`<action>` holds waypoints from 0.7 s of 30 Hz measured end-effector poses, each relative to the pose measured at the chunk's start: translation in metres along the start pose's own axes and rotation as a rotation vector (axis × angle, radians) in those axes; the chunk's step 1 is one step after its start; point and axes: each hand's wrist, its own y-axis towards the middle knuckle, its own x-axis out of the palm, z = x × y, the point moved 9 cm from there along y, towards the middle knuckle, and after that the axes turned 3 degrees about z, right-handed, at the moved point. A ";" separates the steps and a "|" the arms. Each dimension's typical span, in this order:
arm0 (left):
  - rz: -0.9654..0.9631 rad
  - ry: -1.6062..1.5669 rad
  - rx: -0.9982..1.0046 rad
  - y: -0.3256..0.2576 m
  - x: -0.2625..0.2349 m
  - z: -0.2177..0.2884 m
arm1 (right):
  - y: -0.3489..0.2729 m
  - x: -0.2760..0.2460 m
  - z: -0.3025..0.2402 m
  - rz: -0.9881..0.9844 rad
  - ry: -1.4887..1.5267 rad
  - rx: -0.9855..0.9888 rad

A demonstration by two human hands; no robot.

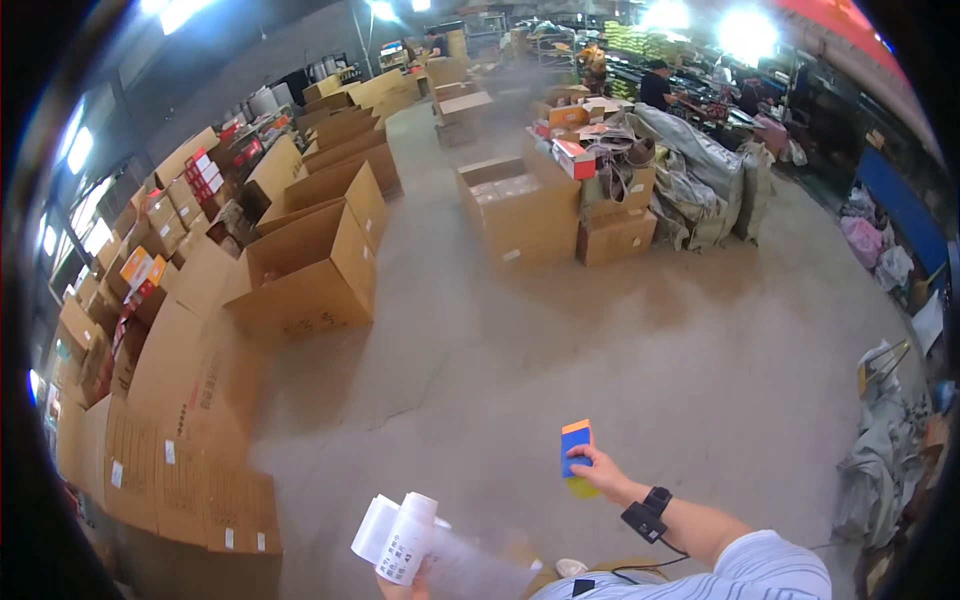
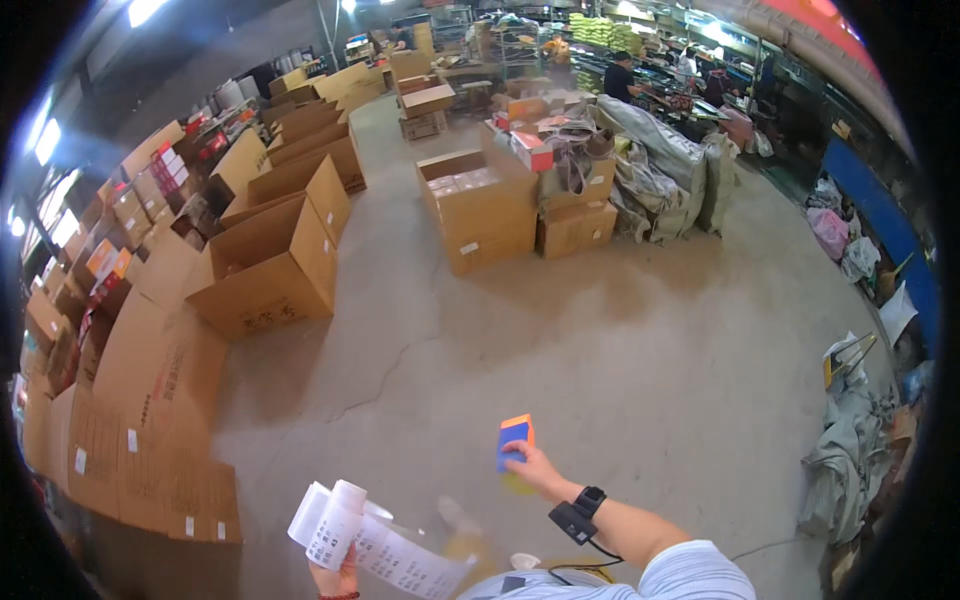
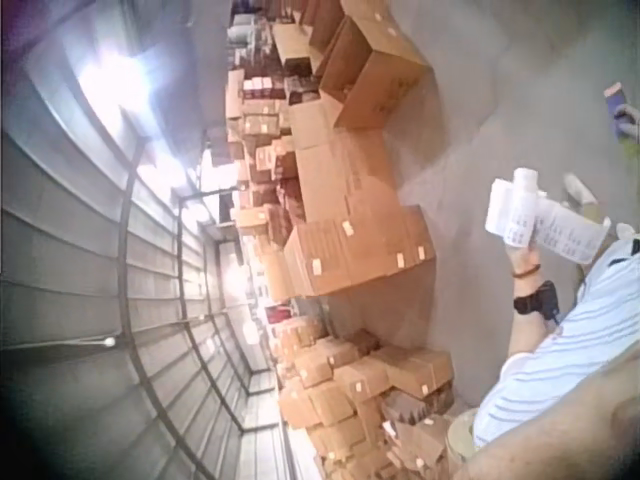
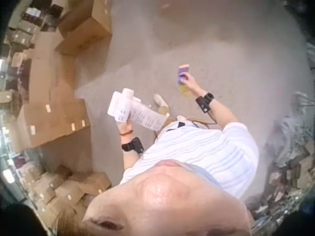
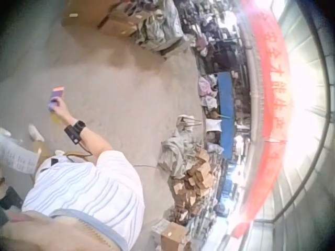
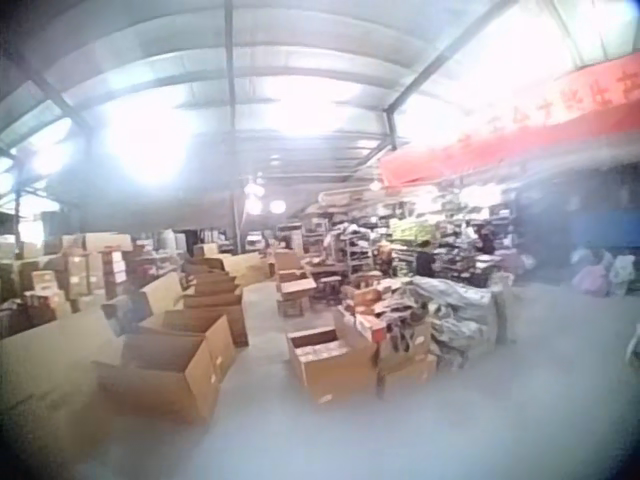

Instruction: Printing labels, organizing boxes, and packing finished shoes into shipping cartons.

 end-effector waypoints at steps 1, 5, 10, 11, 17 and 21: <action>0.039 -0.103 -0.015 0.049 -0.020 -0.018 | 0.029 0.008 -0.008 -0.027 -0.034 -0.063; -0.175 0.050 0.192 0.189 0.048 0.035 | 0.137 0.027 -0.025 0.004 -0.131 -0.099; 0.044 -0.251 -0.019 0.363 0.069 0.055 | 0.242 0.022 -0.091 0.213 -0.211 0.031; -0.025 -0.183 -0.021 0.394 0.087 0.071 | 0.263 0.027 -0.110 0.228 -0.183 0.009; -0.283 -0.111 0.131 0.587 0.189 0.120 | 0.408 0.032 -0.188 0.334 -0.205 -0.069; -0.251 -0.205 0.079 0.725 0.241 0.142 | 0.562 0.048 -0.209 0.342 -0.370 -0.050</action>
